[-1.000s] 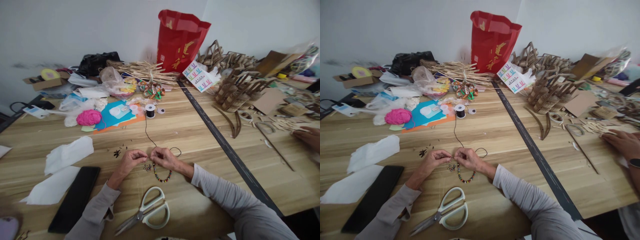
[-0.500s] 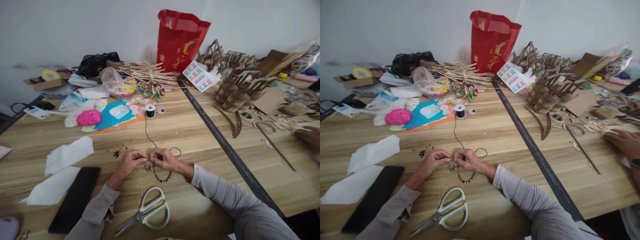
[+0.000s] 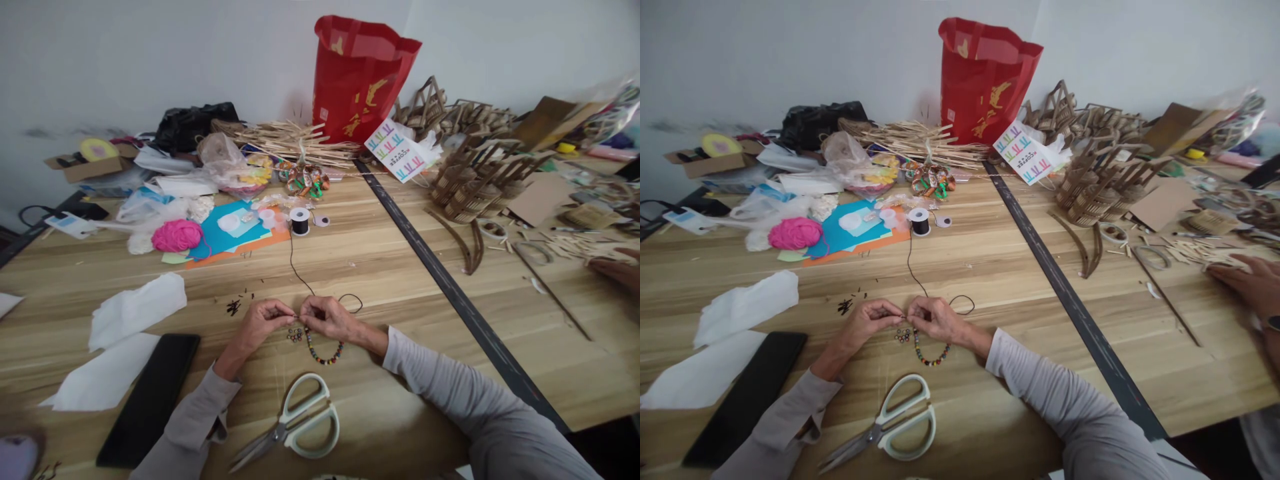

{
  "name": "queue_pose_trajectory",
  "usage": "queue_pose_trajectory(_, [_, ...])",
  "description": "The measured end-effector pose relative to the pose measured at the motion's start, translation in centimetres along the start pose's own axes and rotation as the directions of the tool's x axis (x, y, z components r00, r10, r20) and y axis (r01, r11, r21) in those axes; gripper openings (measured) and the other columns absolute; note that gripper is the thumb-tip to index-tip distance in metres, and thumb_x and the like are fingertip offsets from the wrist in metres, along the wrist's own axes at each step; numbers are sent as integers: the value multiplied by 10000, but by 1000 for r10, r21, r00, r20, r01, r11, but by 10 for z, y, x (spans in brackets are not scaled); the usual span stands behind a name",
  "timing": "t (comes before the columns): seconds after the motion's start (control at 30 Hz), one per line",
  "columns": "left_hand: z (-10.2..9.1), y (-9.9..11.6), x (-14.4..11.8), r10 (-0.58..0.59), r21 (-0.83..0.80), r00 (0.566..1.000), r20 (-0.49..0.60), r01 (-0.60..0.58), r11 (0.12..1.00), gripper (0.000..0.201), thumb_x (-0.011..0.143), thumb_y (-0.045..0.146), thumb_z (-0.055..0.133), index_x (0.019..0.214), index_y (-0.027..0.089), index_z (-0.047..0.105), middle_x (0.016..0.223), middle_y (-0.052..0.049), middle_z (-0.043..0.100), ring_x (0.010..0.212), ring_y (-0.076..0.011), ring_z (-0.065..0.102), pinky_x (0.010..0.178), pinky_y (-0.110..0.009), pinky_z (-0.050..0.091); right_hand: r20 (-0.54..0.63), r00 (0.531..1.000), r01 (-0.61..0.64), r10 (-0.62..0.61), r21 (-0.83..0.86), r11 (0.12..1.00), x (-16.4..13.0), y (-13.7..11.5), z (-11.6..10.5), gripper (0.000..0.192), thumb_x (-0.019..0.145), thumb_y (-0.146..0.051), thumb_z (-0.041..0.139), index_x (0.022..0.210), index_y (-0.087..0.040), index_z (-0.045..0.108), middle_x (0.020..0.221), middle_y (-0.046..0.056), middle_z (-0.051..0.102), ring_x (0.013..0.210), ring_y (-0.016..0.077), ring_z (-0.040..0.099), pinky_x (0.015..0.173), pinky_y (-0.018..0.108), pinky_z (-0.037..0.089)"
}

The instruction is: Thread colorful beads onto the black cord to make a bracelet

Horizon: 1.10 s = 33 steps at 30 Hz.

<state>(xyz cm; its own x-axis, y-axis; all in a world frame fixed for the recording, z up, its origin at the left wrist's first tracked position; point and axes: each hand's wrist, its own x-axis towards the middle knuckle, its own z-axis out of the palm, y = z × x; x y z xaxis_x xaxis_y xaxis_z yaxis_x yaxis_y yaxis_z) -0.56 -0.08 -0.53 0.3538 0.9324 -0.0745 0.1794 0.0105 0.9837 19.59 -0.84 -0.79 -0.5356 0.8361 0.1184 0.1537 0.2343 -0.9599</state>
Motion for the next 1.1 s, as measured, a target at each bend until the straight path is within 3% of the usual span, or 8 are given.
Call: queue_pose_trajectory(1.1, [2,-1,0,-12,-59,1000,-1,12,998,101,618,171,745,706,131,716,643,-21,718,596,-133,629,598,-225,492,-33,999,29,-31,-60,998,0,6,1,103,843,-207,548,822,-121,602,616,-30,489,540,70,405,496,168,317])
